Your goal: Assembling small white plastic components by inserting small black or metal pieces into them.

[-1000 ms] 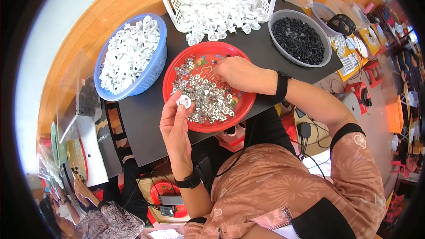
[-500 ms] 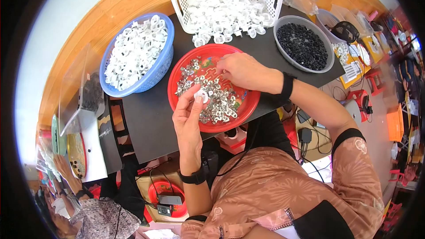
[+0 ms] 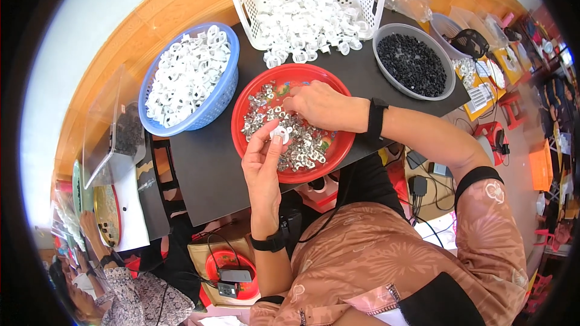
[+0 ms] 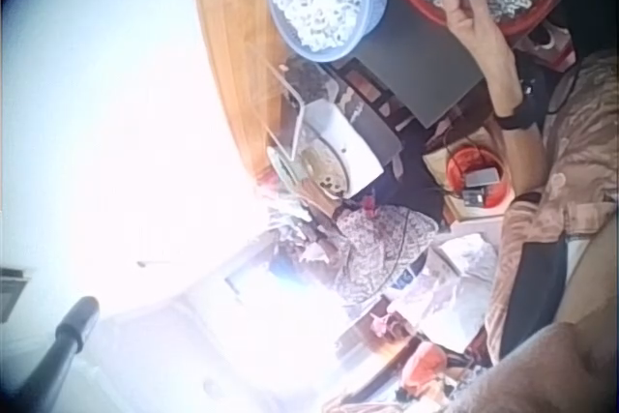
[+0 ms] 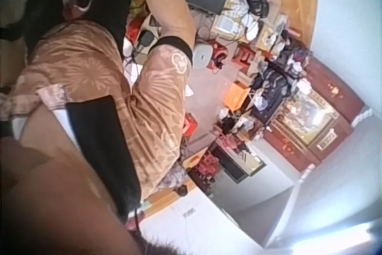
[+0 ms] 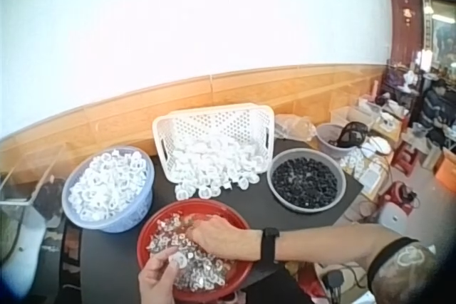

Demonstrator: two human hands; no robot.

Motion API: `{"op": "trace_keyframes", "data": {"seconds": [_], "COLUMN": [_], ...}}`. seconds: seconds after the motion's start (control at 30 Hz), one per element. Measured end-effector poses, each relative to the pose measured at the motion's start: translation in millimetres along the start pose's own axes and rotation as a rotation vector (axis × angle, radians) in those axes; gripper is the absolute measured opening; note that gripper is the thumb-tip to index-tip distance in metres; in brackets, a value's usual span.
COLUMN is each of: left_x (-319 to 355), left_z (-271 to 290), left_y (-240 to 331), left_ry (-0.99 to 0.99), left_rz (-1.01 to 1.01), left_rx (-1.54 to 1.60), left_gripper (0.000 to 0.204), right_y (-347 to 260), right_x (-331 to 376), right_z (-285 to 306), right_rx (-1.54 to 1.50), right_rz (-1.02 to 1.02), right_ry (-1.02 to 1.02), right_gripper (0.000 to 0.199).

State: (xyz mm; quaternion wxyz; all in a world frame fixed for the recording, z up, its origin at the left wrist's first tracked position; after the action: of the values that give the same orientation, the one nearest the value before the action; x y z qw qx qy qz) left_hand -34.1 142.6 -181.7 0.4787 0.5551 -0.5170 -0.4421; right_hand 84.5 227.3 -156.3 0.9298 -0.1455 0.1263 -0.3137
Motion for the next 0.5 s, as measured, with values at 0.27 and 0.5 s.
{"op": "trace_keyframes", "data": {"seconds": [0.27,0.5], "left_x": [1,-2], "left_z": [-3,-3], "left_y": [4,5], "left_ry": [0.004,0.045], "left_rz": [-0.001,0.009], "left_rx": [0.007,-0.013], "left_gripper": [0.030,0.027], "right_y": [5,-13], "right_x": [2,14], "right_z": [10,31], "right_rx": [-0.139,-1.071], "right_rz": [-0.084,-0.176], "right_ry": [0.044,0.007], "right_gripper": [0.010,0.016]}}
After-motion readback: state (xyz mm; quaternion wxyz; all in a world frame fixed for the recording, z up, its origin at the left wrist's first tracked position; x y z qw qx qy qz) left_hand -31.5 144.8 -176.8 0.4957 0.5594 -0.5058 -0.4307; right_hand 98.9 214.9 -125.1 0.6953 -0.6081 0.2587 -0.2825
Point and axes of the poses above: each hand's wrist, its own x-axis away from the middle knuckle, its own z-axis out of the back of the hand, y = z × x, the point moved 7 cm from there along -x, towards the middle knuckle, and after that the axes turned 9 degrees about -x, right-handed, at the moved point
